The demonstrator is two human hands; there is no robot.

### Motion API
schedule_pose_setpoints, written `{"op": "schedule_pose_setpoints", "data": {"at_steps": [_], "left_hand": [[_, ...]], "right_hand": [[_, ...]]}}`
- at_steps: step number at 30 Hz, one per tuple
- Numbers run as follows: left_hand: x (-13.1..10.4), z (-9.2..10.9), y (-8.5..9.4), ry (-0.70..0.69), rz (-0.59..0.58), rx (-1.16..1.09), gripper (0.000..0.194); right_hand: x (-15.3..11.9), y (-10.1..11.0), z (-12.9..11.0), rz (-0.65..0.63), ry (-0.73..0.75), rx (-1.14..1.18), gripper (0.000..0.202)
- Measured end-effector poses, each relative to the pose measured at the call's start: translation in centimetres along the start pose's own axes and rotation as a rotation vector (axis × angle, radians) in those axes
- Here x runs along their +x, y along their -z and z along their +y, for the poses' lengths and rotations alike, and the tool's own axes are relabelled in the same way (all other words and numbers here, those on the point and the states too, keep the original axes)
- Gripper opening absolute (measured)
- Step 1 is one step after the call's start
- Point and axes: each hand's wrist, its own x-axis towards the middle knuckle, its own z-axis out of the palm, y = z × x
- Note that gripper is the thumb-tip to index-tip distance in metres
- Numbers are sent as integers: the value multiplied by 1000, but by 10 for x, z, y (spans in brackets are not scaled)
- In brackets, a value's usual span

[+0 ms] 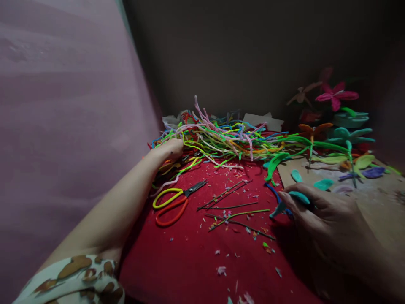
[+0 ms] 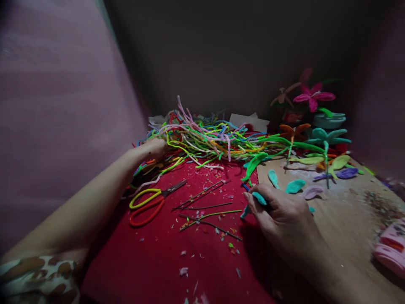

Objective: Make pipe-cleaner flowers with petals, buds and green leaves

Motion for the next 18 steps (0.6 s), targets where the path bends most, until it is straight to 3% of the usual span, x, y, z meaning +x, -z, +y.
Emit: {"op": "schedule_pose_setpoints", "data": {"at_steps": [6, 11, 18], "left_hand": [[-1, 1, -10, 16, 19, 2, 30], [-6, -7, 6, -67, -44, -60, 18], [-31, -6, 30, -180, -226, -302, 22]], "right_hand": [[0, 2, -2, -27, -44, 18, 20], [0, 1, 0, -7, -26, 20, 21], [3, 4, -3, -29, -14, 11, 26]]}}
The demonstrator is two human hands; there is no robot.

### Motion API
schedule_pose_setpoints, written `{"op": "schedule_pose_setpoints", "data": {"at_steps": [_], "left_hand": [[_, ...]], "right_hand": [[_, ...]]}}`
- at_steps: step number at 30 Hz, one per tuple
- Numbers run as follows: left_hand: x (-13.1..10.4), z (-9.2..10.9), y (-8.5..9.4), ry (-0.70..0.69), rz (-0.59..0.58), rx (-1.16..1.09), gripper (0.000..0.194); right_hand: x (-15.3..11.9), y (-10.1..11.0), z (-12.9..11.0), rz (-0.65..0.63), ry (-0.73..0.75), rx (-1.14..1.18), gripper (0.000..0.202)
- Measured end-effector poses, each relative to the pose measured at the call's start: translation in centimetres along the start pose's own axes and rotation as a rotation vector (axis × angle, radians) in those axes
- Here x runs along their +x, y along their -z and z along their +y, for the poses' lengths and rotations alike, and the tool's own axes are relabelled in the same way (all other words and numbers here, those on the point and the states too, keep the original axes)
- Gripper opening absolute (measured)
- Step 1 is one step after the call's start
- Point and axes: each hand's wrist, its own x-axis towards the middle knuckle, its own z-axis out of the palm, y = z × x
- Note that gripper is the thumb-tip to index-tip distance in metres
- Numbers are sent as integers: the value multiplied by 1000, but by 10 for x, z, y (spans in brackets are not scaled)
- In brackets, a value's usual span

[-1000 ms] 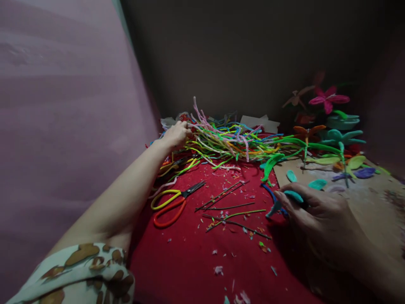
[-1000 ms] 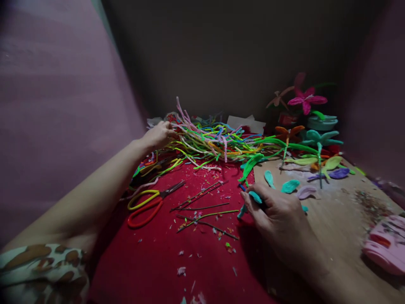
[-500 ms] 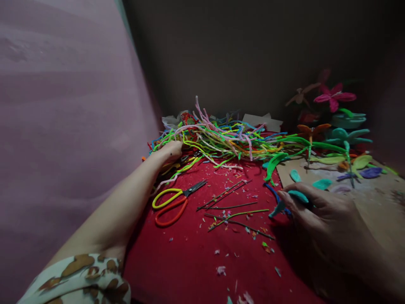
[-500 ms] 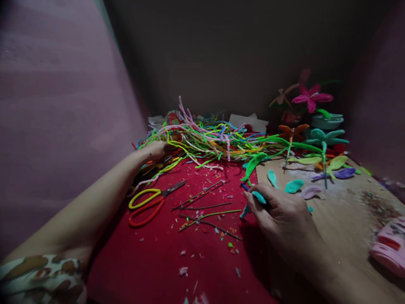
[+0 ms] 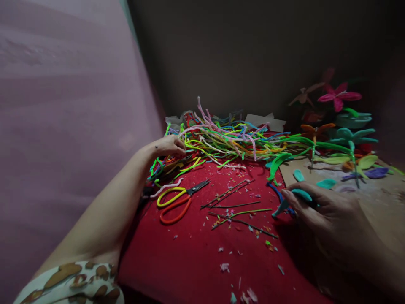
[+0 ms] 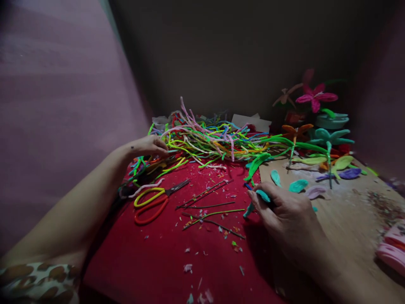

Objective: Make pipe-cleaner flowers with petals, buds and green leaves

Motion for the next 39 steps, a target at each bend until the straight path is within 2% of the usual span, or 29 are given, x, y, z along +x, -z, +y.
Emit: {"op": "schedule_pose_setpoints", "data": {"at_steps": [5, 11, 20, 24, 28, 36, 39], "left_hand": [[-11, 9, 7, 28, 18, 26, 21], [-18, 6, 12, 54, 38, 95, 19], [-27, 3, 16, 81, -4, 164, 22], [-29, 5, 14, 61, -24, 120, 19], [-31, 10, 9, 61, -22, 51, 16], [-32, 14, -3, 1, 5, -22, 16], [-32, 15, -9, -60, 23, -23, 18]], "right_hand": [[2, 1, 0, 34, 3, -46, 28], [1, 1, 2, 29, -28, -43, 30], [-2, -4, 5, 63, -43, 12, 27], [-1, 0, 2, 13, -76, -1, 29], [-2, 0, 3, 62, -62, -6, 28], [-1, 0, 2, 51, -41, 5, 29], [0, -1, 3, 61, -30, 0, 30]]}}
